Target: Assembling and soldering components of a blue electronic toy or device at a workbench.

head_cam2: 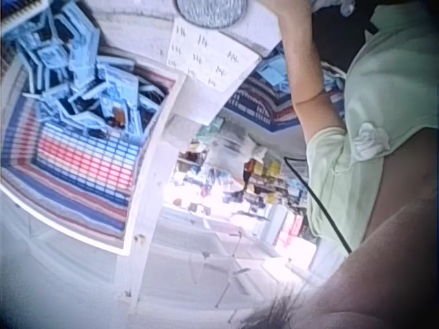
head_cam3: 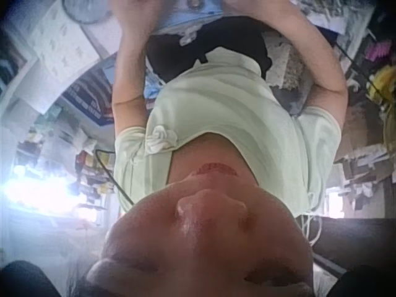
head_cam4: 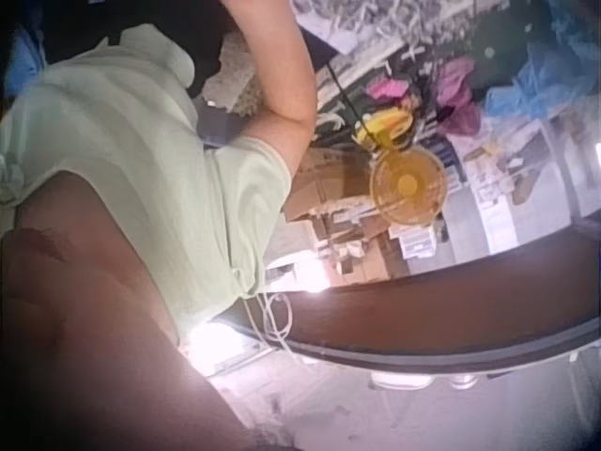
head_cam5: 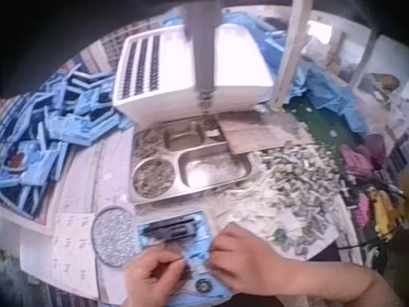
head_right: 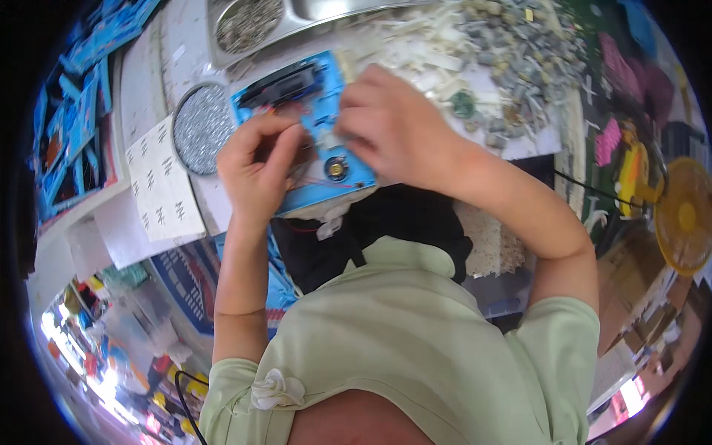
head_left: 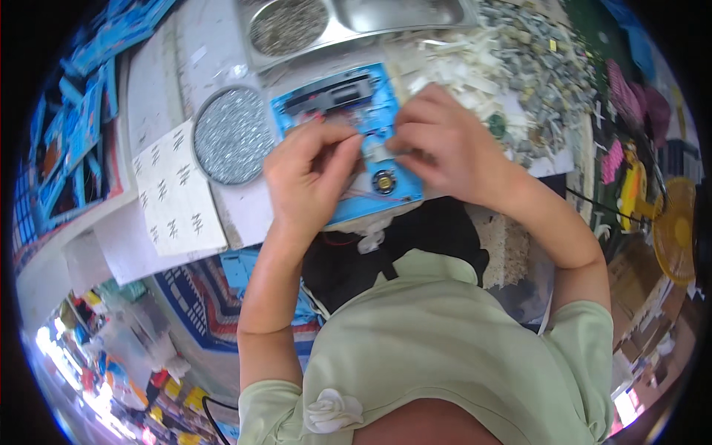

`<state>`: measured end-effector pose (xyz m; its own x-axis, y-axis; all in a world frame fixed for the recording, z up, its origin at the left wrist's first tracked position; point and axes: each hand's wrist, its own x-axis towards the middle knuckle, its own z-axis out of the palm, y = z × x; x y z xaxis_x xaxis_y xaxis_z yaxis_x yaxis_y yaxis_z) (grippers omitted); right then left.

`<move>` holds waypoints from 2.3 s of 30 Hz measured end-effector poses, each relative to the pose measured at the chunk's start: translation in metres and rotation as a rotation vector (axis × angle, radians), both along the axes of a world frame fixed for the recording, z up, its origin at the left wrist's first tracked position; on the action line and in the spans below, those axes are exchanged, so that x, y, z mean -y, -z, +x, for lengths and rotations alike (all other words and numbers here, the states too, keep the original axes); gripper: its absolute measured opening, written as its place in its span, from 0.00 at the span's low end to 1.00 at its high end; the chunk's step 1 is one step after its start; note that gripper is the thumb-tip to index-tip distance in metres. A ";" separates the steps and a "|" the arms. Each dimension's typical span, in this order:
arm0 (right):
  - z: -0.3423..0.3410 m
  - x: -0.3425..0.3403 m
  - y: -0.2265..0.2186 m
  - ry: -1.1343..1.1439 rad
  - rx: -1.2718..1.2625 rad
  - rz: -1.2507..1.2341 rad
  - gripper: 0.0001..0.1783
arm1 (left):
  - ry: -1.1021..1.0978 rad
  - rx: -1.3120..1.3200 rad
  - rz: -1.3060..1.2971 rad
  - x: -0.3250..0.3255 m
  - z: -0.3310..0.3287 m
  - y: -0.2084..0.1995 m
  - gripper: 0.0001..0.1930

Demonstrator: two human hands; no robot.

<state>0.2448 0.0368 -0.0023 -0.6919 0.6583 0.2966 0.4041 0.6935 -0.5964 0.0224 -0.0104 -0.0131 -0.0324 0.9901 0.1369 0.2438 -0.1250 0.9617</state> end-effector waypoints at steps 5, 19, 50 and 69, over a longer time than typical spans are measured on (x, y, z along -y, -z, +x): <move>0.013 0.003 -0.008 0.031 -0.058 -0.039 0.13 | 0.047 -0.127 0.063 -0.001 -0.011 0.010 0.06; 0.116 -0.026 -0.029 0.602 0.423 0.186 0.10 | 0.292 -0.324 0.215 -0.025 0.043 -0.064 0.14; 0.165 0.039 -0.001 0.443 -1.442 -1.181 0.22 | 1.070 -0.574 0.851 -0.133 0.196 -0.078 0.11; 0.172 0.046 0.001 0.549 -1.407 -0.977 0.30 | 0.440 -0.944 0.325 -0.315 0.312 0.000 0.14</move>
